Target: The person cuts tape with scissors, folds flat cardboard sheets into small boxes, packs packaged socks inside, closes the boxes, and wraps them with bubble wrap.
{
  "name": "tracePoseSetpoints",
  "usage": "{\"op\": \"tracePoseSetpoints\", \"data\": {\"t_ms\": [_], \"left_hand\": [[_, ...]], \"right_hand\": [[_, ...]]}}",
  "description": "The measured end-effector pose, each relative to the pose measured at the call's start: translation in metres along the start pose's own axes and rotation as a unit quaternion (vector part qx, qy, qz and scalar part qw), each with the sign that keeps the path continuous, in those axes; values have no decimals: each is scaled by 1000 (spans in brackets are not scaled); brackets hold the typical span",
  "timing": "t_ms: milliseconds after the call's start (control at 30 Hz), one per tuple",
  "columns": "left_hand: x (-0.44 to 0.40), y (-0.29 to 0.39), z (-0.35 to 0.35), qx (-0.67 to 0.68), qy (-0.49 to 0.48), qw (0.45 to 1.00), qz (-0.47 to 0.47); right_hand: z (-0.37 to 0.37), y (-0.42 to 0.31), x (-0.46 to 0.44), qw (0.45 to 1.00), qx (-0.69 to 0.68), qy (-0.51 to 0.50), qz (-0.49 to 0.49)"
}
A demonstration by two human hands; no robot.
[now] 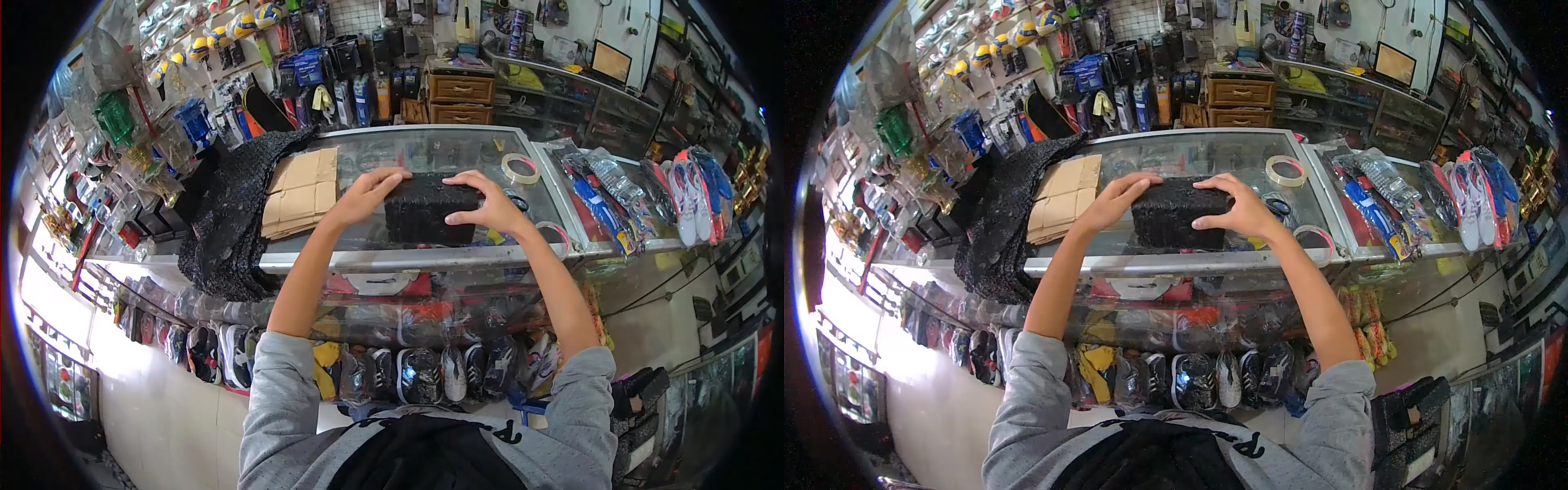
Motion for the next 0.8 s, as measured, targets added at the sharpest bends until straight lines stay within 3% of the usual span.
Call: {"op": "tracePoseSetpoints", "data": {"t_ms": [33, 67, 133, 167, 267, 300, 333, 400, 533, 600, 667, 733, 767, 800], "left_hand": [[1, 5, 3, -56, 33, 996, -57], [2, 7, 6, -57, 34, 996, -58], [9, 23, 9, -86, -4, 990, -108], [11, 28, 10, -87, -4, 991, -106], [12, 33, 6, -168, -20, 976, -139], [10, 28, 6, -167, -20, 979, -117], [7, 22, 6, -166, -20, 981, -96], [-2, 10, 6, -158, -28, 984, -81], [-11, -4, 6, -102, -26, 993, -56], [-12, -6, 7, -98, -21, 993, -61], [-10, -8, 5, -94, -19, 993, -64], [-5, -6, 5, -130, 116, 981, -84], [-2, -6, 4, -131, 118, 981, -84], [4, -6, 6, -143, 205, 963, -103]], "right_hand": [[-1, 2, -4, 1000, 5, 16, 18], [1, 2, -8, 1000, 5, 16, 19], [1, 5, -15, 984, -95, -51, -144], [0, 5, -19, 984, -97, -52, -144], [-4, 11, -27, 953, -96, -99, -269], [-8, 16, -26, 974, -71, -37, -213], [-10, 22, -29, 974, -72, -37, -213], [-5, 21, -35, 995, 14, 45, -89], [2, 1, -34, 997, 72, 37, 20], [-4, -5, -33, 987, 128, -65, 77], [-6, -7, -39, 990, 118, -60, 46], [-2, -4, -48, 992, 99, -77, 0], [-3, 1, -53, 993, 99, -59, -11], [-3, 2, -59, 993, 99, -60, -10]]}}
Point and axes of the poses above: each hand's wrist, its own x-axis away from the middle knuckle, its own z-axis out of the back of the hand, y = z × x, the point moved 2 cm from there along -x, towards the middle knuckle, and after that the axes turned 4 degrees about y, right-handed, at the moved point
